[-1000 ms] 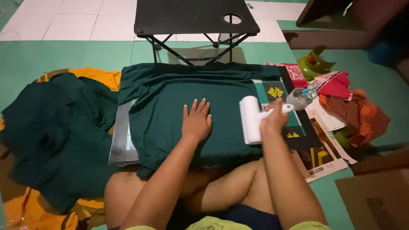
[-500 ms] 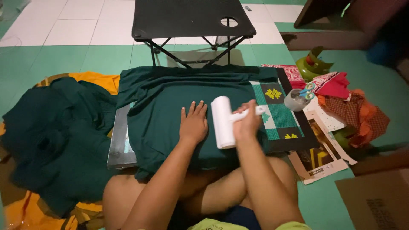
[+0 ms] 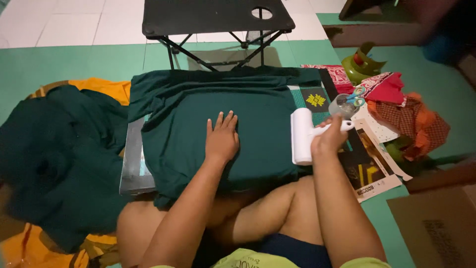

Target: Smoothing a green t-shirt and using a lint roller to remove debris

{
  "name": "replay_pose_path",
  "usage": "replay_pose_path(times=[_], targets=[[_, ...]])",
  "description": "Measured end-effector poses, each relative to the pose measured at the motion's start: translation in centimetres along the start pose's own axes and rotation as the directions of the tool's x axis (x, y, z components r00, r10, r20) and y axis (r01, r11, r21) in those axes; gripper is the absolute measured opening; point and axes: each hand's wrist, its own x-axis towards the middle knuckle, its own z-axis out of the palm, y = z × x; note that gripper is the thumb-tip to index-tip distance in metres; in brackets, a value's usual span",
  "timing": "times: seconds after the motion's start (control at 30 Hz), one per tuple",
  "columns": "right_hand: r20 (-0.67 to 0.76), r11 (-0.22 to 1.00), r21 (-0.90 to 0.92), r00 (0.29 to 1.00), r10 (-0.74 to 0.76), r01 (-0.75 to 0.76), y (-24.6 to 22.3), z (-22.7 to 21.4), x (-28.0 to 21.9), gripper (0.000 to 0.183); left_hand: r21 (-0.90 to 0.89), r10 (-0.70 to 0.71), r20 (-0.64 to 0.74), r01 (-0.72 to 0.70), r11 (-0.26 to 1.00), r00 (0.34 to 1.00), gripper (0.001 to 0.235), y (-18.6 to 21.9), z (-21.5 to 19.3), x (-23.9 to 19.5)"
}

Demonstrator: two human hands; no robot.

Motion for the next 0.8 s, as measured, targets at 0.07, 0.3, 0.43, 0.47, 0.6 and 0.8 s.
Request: replay_pose_path(times=[0.07,0.3,0.43,0.47,0.6,0.8], targets=[[0.017,1.0,0.003,1.0,0.016,-0.016,0.6,-0.6,1.0,0.025,-0.057,0.021,-0.071,-0.025,0.998,0.997,0.054,-0.8,1.6,0.6],[0.181,0.974,0.099,0.966,0.185,-0.205,-3.5,6.7,-15.2,0.027,-0.754,-0.136,-0.408,-0.249,0.608,0.903,0.054,-8.2,6.8,5.4],[0.274,0.955,0.106,0.931,0.24,-0.277,1.6,7.6,-18.9,0.029,-0.677,-0.1,-0.373,-0.197,0.709,0.922,0.053,-7.1,4.7,3.0],[0.302,0.955,0.079,0.92,0.252,-0.287,2.9,7.4,-19.1,0.028,-0.523,-0.028,-0.363,-0.18,0.833,0.931,0.051,-6.9,4.9,2.7],[0.256,0.97,0.047,0.941,0.219,-0.239,4.3,6.1,-16.9,0.026,-0.113,0.102,-0.27,-0.137,0.984,0.958,0.043,-5.9,4.6,2.4],[0.116,0.988,0.005,0.982,-0.152,0.153,3.3,1.0,-2.3,0.022,-0.087,0.098,-0.247,-0.123,0.989,0.964,0.042,-5.8,3.8,1.9]])
